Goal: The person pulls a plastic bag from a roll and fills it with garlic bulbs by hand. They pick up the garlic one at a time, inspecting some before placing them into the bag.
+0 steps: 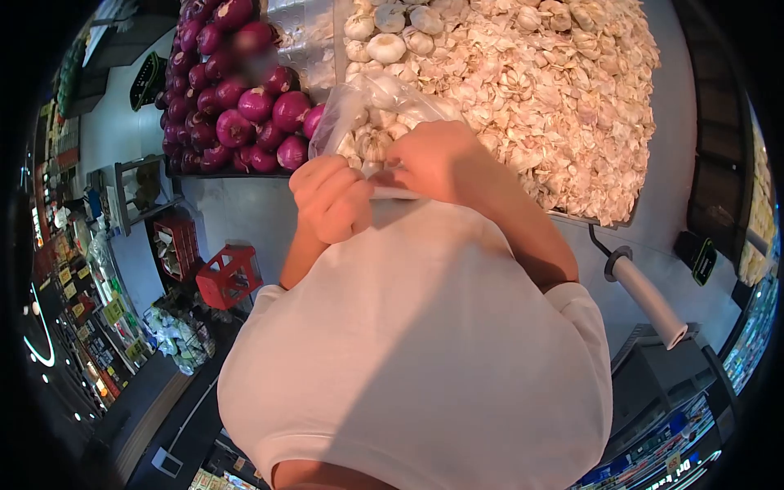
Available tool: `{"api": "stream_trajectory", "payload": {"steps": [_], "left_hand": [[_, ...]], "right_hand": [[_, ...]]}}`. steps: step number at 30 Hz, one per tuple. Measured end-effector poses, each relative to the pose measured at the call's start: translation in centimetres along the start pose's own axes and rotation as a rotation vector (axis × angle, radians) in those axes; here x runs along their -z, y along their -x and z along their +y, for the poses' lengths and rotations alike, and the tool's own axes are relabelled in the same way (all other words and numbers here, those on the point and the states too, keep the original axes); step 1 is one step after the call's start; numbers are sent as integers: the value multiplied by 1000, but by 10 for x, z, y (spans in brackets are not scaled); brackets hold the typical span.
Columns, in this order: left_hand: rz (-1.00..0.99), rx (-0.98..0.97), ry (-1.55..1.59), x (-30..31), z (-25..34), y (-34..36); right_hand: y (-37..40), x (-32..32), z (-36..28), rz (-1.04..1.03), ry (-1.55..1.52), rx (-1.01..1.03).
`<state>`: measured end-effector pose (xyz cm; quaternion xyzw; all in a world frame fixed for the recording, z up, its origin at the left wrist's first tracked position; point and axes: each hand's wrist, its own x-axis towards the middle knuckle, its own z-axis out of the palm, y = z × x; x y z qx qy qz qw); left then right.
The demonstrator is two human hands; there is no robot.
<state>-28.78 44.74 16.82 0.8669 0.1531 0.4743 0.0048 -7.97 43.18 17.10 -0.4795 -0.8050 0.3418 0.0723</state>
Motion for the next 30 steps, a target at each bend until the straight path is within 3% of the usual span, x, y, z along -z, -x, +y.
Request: {"api": "stream_trajectory", "payload": {"steps": [5, 8, 9, 12, 16, 20, 22, 23, 26, 29, 30], "left_hand": [[-112, -9, 44, -22, 13, 2], [-97, -23, 51, -30, 17, 4], [-69, -7, 69, -29, 17, 4], [-7, 25, 108, -23, 14, 3], [-21, 43, 127, -18, 13, -2], [-182, 156, 205, -8, 11, -11], [-178, 435, 379, -5, 6, -14], [-175, 575, 464, -4, 3, -16], [-235, 740, 298, -8, -34, -18], [-465, 381, -125, -18, -61, -24], [-555, 415, -50, -21, -62, -22]], "right_hand": [[13, 13, 21, 217, 164, -366], [16, 13, 41, 518, 177, -306], [16, 22, 40, 484, 60, -373], [4, 23, 59, 844, 39, -351], [-25, 33, 90, 1077, 478, -331], [-49, 14, 145, 804, 406, -368], [-56, 10, 151, 562, 356, -444], [-60, 8, 150, 567, 380, -471], [-72, 2, 148, 653, 455, -485], [-84, 0, 149, 861, 531, -346], [-92, 3, 152, 911, 556, -284]]}}
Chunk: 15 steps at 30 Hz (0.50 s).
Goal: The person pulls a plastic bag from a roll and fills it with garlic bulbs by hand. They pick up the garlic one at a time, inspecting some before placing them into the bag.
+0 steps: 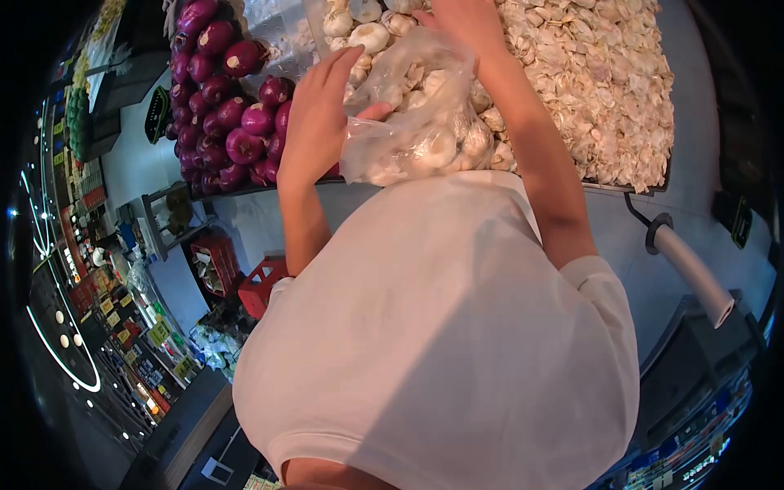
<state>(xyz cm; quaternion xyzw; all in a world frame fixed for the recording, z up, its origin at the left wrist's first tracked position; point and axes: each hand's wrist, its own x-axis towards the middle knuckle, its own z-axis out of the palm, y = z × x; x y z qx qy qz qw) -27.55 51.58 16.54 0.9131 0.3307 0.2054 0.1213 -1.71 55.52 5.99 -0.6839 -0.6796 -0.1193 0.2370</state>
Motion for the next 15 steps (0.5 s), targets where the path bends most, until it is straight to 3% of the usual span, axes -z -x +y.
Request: {"api": "stream_trajectory", "payload": {"steps": [2, 5, 11, 15], "left_hand": [[-207, 25, 116, -12, 1, 0], [-199, -49, 128, -38, 1, 3], [31, 153, 85, -57, -4, -5], [223, 353, 314, -48, 1, -6]], "right_hand": [[-9, -2, -3, 68, -57, 125], [-21, 4, -8, 45, -175, 269], [-25, 10, -14, -68, -234, 301], [-25, 18, -17, -64, -246, 317]]}}
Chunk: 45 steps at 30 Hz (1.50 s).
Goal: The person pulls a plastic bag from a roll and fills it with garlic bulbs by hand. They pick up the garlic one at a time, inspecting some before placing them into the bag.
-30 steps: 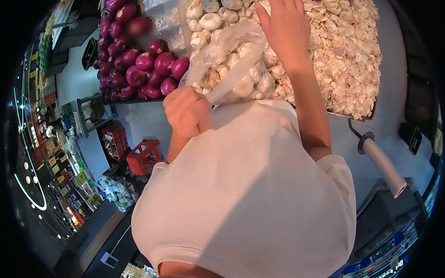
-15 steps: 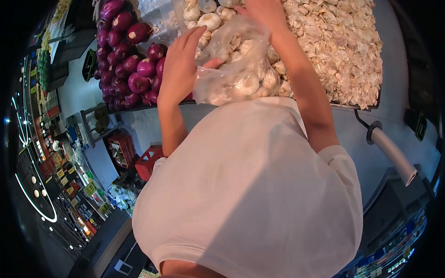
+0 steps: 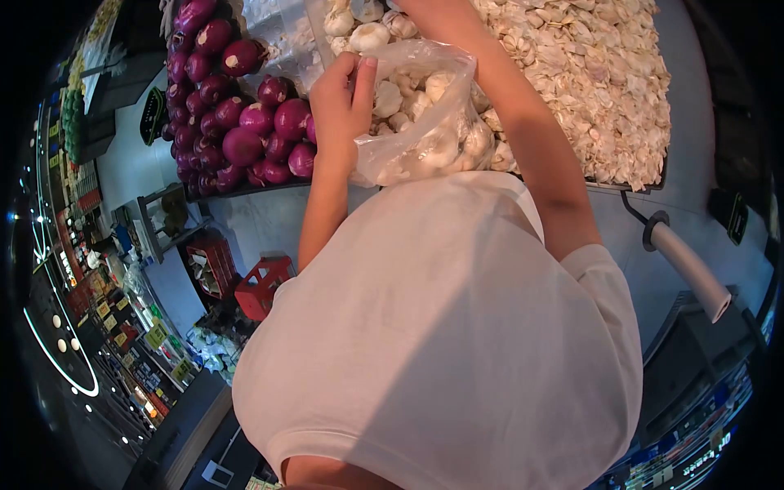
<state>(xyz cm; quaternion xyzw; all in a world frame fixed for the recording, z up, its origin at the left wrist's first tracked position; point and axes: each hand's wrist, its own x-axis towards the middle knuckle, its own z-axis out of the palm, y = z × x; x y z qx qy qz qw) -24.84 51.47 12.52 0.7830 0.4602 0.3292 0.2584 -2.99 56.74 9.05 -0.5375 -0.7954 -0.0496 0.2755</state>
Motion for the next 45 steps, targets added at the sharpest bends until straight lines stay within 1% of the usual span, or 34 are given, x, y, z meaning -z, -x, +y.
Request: {"api": "stream_trajectory", "payload": {"steps": [1, 2, 4, 5, 7, 8, 9, 11, 13, 15, 17, 18, 21, 24, 27, 30, 33, 36, 39, 42, 45], "left_hand": [[-6, 67, 55, 3, 2, 0], [-11, 133, 109, 5, 3, -1], [29, 109, 182, 1, -2, -1], [48, 97, 219, -2, -6, -1], [59, 132, 376, -8, -11, -3], [63, 149, 455, -10, -12, -4], [40, 205, 576, -10, -11, -4], [-9, 318, 817, -7, -9, -6], [32, 326, 841, -3, 0, -8], [61, 299, 880, 0, 8, -9], [84, 241, 931, 3, 11, -9], [96, 270, 976, 6, 9, -9], [22, 361, 1025, 18, 14, 0], [91, 304, 1024, 15, 27, 4], [141, 294, 1030, 18, 30, 9], [158, 298, 1085, 23, 38, 13], [201, 297, 1075, 28, 53, 16], [248, 261, 1042, 27, 60, 16], [137, 177, 909, 25, 48, 13], [111, 99, 718, 15, 42, 13], [82, 44, 650, 12, 38, 18]], "right_hand": [[0, 3, -1, 25, -5, 7], [-2, 3, -1, 44, -12, -47], [-3, 3, -1, 81, -29, -155], [-5, 11, -5, 156, -71, -175], [-9, 49, -24, 302, -153, -218], [-11, 68, -35, 341, -454, -376], [-13, 88, -50, 377, -756, -530], [-3, 121, -83, 350, -1209, -635], [13, 131, -108, 233, -1433, -579], [35, 106, -132, 119, -1585, -564], [50, 86, -137, 47, -1388, -543], [53, 80, -136, 9, -1289, -531], [58, 77, -126, -43, -1100, -680], [66, 68, -119, 94, -489, -416], [72, 76, -123, -45, -367, -324], [84, 79, -130, -140, -20, -221], [86, 94, -134, -182, 49, -214], [82, 106, -138, -306, 24, -297], [84, 96, -140, -286, -71, -330], [80, 95, -137, -54, -80, -175], [73, 100, -127, 180, -260, -167]]}}
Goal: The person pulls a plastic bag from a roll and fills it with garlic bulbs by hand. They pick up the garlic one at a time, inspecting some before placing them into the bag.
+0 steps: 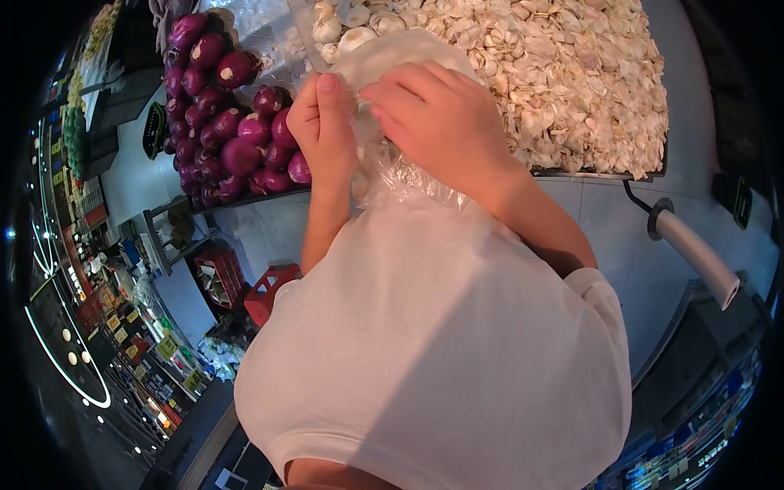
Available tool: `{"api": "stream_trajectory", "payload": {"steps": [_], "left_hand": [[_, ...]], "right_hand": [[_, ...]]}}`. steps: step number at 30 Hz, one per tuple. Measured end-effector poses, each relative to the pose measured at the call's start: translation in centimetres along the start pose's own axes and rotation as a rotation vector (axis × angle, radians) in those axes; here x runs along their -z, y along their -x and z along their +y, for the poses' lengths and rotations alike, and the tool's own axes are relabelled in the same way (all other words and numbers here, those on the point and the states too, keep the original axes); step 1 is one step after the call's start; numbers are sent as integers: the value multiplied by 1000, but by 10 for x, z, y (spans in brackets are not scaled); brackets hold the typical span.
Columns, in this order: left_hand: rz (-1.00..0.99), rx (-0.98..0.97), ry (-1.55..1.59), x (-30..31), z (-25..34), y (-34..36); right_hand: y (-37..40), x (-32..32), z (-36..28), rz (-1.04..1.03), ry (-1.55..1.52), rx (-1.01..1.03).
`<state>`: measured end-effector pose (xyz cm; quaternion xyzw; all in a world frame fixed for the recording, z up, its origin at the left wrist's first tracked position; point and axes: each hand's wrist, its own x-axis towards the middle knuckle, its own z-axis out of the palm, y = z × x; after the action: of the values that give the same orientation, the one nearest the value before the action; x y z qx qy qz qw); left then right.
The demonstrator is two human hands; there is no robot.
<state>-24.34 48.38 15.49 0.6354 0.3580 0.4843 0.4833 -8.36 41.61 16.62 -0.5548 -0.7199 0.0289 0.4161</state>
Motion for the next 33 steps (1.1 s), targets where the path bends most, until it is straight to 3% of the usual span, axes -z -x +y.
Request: {"api": "stream_trajectory", "payload": {"steps": [3, 6, 11, 14, 17, 20, 23, 26, 29, 32, 33], "left_hand": [[56, 23, 17, -1, -8, 3], [76, 27, -1, 2, -10, 4], [60, -26, -86, 7, -7, 3], [52, -36, -103, 10, -12, 4], [62, -29, -103, 7, -11, 4], [85, -48, -110, 4, -11, 0], [85, -55, -114, 5, -13, 2], [87, -59, -119, 6, -13, 3], [84, -66, -112, 4, -13, 3], [80, -80, -111, 3, -12, 2], [81, -84, -113, 2, -12, 2]], "right_hand": [[-18, 2, 30, 286, 3, -26], [-40, 18, 48, 128, 209, -236], [-40, -9, 154, 238, 606, -345], [-47, -13, 191, 287, 611, -385], [-49, -17, 204, 85, 743, -425], [-55, -17, 204, 165, 564, -465], [-66, -1, 193, 369, 584, -542], [-69, 3, 227, 589, 827, -428], [-64, 7, 264, 377, 682, -577], [-57, 2, 277, 228, 669, -612], [-55, 0, 282, 264, 671, -584]]}}
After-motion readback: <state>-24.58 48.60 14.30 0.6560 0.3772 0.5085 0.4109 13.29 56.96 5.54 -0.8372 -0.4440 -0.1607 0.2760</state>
